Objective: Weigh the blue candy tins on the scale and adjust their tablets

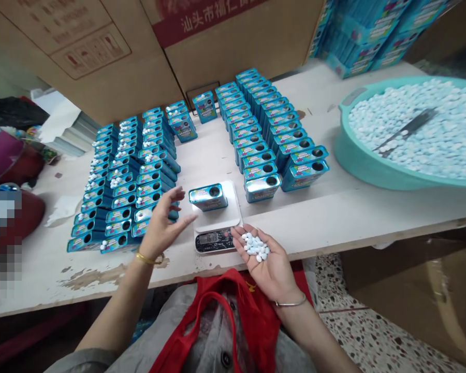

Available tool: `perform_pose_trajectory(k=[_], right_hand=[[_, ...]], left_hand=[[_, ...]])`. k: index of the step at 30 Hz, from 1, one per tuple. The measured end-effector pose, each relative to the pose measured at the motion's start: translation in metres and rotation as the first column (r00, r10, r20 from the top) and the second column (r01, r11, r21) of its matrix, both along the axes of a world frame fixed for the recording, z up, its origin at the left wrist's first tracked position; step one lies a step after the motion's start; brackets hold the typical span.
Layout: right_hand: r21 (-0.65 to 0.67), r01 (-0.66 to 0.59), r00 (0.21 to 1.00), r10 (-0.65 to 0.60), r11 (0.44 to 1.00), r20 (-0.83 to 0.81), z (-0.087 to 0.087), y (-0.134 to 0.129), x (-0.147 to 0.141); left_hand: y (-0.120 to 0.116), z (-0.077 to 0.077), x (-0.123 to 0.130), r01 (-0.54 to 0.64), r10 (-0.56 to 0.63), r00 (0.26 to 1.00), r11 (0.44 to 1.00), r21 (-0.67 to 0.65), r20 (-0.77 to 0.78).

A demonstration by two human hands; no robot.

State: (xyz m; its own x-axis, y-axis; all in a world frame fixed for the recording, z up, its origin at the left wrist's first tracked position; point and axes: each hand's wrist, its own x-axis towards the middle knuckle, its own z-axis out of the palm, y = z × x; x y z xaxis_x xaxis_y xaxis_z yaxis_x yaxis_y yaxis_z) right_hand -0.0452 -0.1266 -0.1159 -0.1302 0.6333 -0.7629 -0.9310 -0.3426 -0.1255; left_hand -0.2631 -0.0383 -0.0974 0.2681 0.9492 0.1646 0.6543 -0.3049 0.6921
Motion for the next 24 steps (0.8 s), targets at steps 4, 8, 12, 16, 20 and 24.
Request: perform_pose_trajectory(k=[4, 8, 12, 16, 20, 24], right_hand=[[0.053, 0.007, 1.0, -0.007, 0.999, 0.013, 0.002, 0.025, -0.012], [0.096, 0.092, 0.996, -0.092, 0.991, -0.004, 0.002, 0.048, -0.023], [0.093, 0.193, 0.98, -0.188, 0.977, -0.068, 0.0, 0.064, -0.032], [0.059, 0.185, 0.973, -0.175, 0.981, -0.153, -0.002, 0.073, -0.038], [0.051, 0.151, 0.975, -0.14, 0.987, -0.175, -0.001, 0.077, -0.041], [0.063, 0.12, 0.98, -0.108, 0.991, -0.168, 0.002, 0.078, -0.042]], left_hand=[[0.017, -0.029, 0.022, 0.038, -0.037, 0.994, 0.999, -0.013, 0.103], [0.025, -0.022, 0.036, 0.189, -0.189, 0.982, 0.958, 0.216, -0.022], [0.021, 0.001, 0.037, 0.394, -0.179, 0.888, 0.772, 0.499, -0.424], [0.017, 0.007, 0.034, 0.449, -0.13, 0.86, 0.651, 0.612, -0.493], [0.015, 0.004, 0.031, 0.428, -0.086, 0.876, 0.593, 0.682, -0.475], [0.016, -0.003, 0.027, 0.403, -0.06, 0.885, 0.595, 0.695, -0.462]])
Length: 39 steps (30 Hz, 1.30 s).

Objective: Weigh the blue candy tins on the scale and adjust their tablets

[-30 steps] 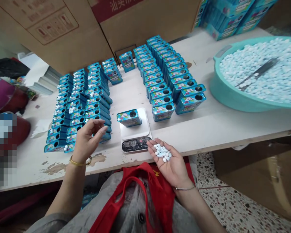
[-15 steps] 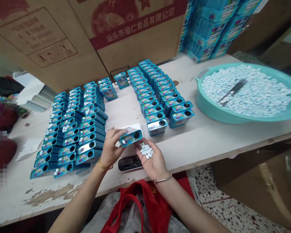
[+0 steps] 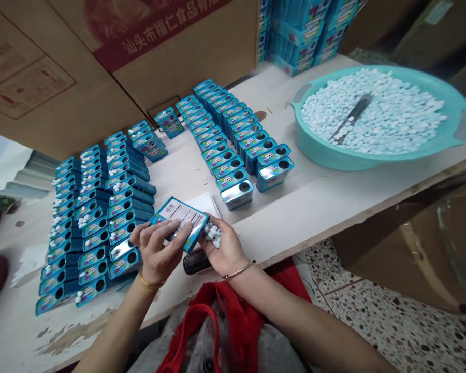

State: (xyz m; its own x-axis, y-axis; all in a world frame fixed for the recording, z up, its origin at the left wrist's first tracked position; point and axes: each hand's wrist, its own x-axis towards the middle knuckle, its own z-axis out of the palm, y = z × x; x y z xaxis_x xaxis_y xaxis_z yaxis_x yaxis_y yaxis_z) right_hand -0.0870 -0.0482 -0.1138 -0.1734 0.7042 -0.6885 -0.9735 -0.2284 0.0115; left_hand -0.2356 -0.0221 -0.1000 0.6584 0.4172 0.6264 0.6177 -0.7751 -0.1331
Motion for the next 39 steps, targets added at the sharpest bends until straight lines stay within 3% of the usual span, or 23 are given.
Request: perform_pose_trajectory(k=[8, 11, 15, 20, 23, 26, 28, 29, 31, 33, 39], right_hand=[[0.023, 0.054, 0.997, -0.055, 0.998, 0.047, 0.001, -0.003, 0.004], [0.032, 0.069, 0.994, -0.071, 0.997, 0.08, 0.0, -0.008, 0.009], [0.024, 0.033, 0.992, -0.036, 0.999, 0.124, -0.002, -0.015, 0.018], [0.003, -0.002, 0.99, 0.001, 1.0, 0.142, -0.001, -0.024, 0.025], [-0.009, -0.025, 0.991, 0.026, 1.0, 0.133, -0.001, -0.031, 0.027], [-0.015, -0.046, 0.991, 0.047, 0.999, 0.123, -0.003, -0.04, 0.028], [-0.015, -0.069, 0.991, 0.07, 0.998, 0.11, -0.007, -0.046, 0.028], [-0.021, -0.086, 0.991, 0.087, 0.996, 0.099, -0.009, -0.049, 0.028], [-0.037, -0.116, 0.99, 0.119, 0.993, 0.081, -0.012, -0.055, 0.029], [-0.052, -0.135, 0.987, 0.139, 0.99, 0.082, -0.014, -0.061, 0.031], [-0.148, -0.085, 0.989, 0.102, 0.985, 0.111, -0.013, -0.077, 0.041]], left_hand=[[0.003, -0.018, -0.004, -0.043, 0.103, 0.979, 0.949, -0.312, 0.178], [0.003, -0.024, -0.001, -0.019, 0.185, 0.933, 0.882, -0.47, 0.309], [0.007, -0.038, 0.004, 0.065, 0.323, 0.831, 0.752, -0.656, 0.453], [0.012, -0.053, 0.003, 0.108, 0.391, 0.788, 0.672, -0.733, 0.475], [0.008, -0.048, 0.0, 0.073, 0.362, 0.82, 0.703, -0.708, 0.444], [-0.01, -0.03, 0.004, -0.072, 0.32, 0.846, 0.861, -0.503, 0.427], [-0.027, -0.016, 0.013, -0.032, 0.205, 0.902, 0.909, -0.417, 0.379], [-0.037, -0.01, 0.021, 0.033, 0.126, 0.939, 0.894, -0.448, 0.321], [-0.055, -0.005, 0.038, 0.127, -0.03, 0.984, 0.802, -0.584, 0.173], [-0.068, -0.009, 0.057, 0.107, -0.101, 0.994, 0.739, -0.665, 0.048], [-0.086, -0.031, 0.089, -0.027, -0.067, 0.99, 0.769, -0.639, -0.122]])
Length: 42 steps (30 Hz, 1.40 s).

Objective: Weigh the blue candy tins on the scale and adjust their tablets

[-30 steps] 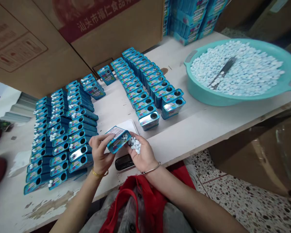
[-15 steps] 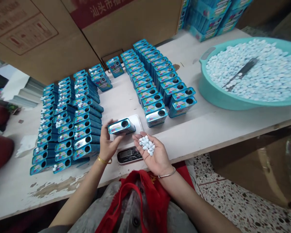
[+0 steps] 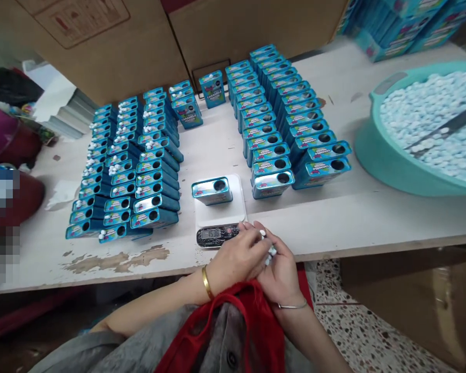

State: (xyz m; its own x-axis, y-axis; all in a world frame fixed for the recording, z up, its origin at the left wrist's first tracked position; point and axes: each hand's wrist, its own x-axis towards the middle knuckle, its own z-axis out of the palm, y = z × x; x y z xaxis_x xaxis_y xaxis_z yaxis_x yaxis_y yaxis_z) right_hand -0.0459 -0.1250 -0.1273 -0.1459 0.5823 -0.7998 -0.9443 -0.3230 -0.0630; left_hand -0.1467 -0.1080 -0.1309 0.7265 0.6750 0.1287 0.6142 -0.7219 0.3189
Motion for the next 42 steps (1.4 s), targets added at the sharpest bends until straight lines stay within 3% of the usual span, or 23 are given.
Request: perform_pose_trajectory(k=[7, 12, 16, 19, 21, 24, 29, 35, 42], right_hand=[[0.035, -0.043, 0.999, 0.044, 0.998, -0.017, -0.009, -0.009, -0.002], [0.007, -0.028, 0.999, 0.028, 1.0, -0.028, -0.003, -0.003, -0.006], [0.017, -0.015, 0.999, 0.015, 1.0, -0.041, 0.005, 0.009, -0.007], [0.086, 0.005, 0.999, -0.001, 0.996, -0.048, 0.008, 0.02, -0.009], [0.12, 0.042, 0.998, -0.036, 0.992, -0.047, 0.011, 0.026, -0.012], [0.124, 0.065, 0.997, -0.058, 0.99, -0.058, 0.015, 0.033, -0.016], [0.124, 0.064, 0.996, -0.055, 0.99, -0.068, 0.014, 0.034, -0.016], [0.148, 0.083, 0.996, -0.078, 0.985, -0.036, 0.006, 0.03, -0.009], [0.091, 0.107, 0.994, -0.106, 0.99, -0.015, 0.006, 0.025, 0.001]], left_hand=[[-0.003, -0.006, -0.002, 0.038, -0.038, 0.999, 0.999, 0.034, -0.014], [0.0, -0.004, -0.009, 0.036, -0.037, 0.999, 0.998, 0.043, 0.011], [0.012, 0.01, -0.02, 0.075, -0.063, 0.991, 0.992, -0.097, 0.119], [0.031, 0.029, -0.031, 0.091, -0.004, 0.934, 0.97, -0.226, 0.358], [0.046, 0.044, -0.039, 0.045, 0.076, 0.874, 0.971, -0.236, 0.48], [0.07, 0.062, -0.049, -0.102, 0.184, 0.829, 0.978, -0.181, 0.528], [0.096, 0.068, -0.057, -0.212, 0.236, 0.844, 0.972, -0.104, 0.482], [0.103, 0.064, -0.062, -0.247, 0.307, 0.803, 0.952, -0.182, 0.511], [0.094, 0.084, -0.08, -0.343, 0.392, 0.638, 0.915, -0.211, 0.663]])
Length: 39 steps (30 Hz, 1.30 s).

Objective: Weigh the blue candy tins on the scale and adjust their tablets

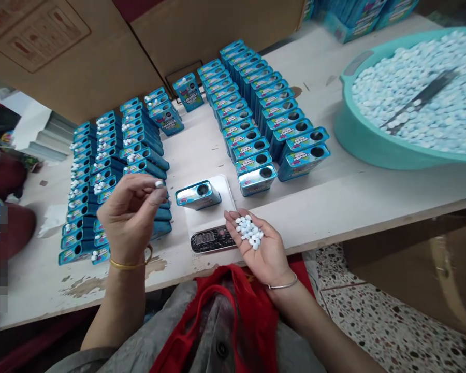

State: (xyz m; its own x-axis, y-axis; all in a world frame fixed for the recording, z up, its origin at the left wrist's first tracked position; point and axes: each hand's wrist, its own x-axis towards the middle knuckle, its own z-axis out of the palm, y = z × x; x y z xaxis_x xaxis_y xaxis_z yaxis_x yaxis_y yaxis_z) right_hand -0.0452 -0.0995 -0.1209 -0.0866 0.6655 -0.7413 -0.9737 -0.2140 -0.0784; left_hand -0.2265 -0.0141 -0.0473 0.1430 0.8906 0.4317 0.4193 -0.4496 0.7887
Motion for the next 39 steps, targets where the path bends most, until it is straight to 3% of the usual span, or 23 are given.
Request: perform_pose_trajectory(k=[8, 18, 21, 25, 30, 33, 35, 37, 39], right_hand=[[-0.044, 0.047, 0.997, -0.044, 0.998, 0.066, -0.006, -0.013, 0.014], [-0.054, 0.032, 0.999, -0.029, 0.998, 0.045, -0.001, -0.014, 0.009], [-0.061, 0.006, 1.0, -0.004, 0.998, 0.028, 0.0, -0.014, 0.004], [-0.019, -0.054, 0.998, 0.054, 0.998, -0.018, -0.001, -0.014, -0.005], [0.008, -0.094, 0.992, 0.095, 0.996, -0.088, -0.005, -0.015, -0.008], [-0.016, -0.081, 0.991, 0.079, 0.997, -0.109, -0.006, -0.014, -0.005], [-0.039, -0.054, 0.994, 0.05, 0.998, -0.096, -0.005, -0.013, -0.004], [-0.047, -0.034, 0.997, 0.03, 0.998, -0.077, -0.003, -0.013, -0.003], [-0.052, -0.032, 0.997, 0.028, 0.998, -0.073, 0.0, -0.012, -0.003]], left_hand=[[-0.01, 0.004, -0.022, -0.139, 0.138, 0.988, 0.99, 0.012, 0.068], [-0.021, -0.002, -0.017, -0.106, 0.107, 0.993, 0.994, -0.021, 0.05], [-0.031, -0.005, -0.003, -0.009, 0.01, 1.0, 0.997, -0.071, 0.016], [-0.049, -0.017, 0.026, 0.229, -0.235, 0.971, 0.968, -0.098, -0.053], [-0.063, -0.035, 0.05, 0.492, -0.502, 0.826, 0.864, -0.109, -0.256], [-0.057, -0.035, 0.048, 0.566, -0.568, 0.733, 0.814, -0.128, -0.375], [-0.046, -0.032, 0.04, 0.523, -0.509, 0.754, 0.848, -0.09, -0.414], [-0.032, -0.026, 0.03, 0.396, -0.351, 0.798, 0.918, -0.013, -0.49], [-0.015, -0.021, 0.019, 0.261, -0.184, 0.761, 0.965, 0.033, -0.622]])
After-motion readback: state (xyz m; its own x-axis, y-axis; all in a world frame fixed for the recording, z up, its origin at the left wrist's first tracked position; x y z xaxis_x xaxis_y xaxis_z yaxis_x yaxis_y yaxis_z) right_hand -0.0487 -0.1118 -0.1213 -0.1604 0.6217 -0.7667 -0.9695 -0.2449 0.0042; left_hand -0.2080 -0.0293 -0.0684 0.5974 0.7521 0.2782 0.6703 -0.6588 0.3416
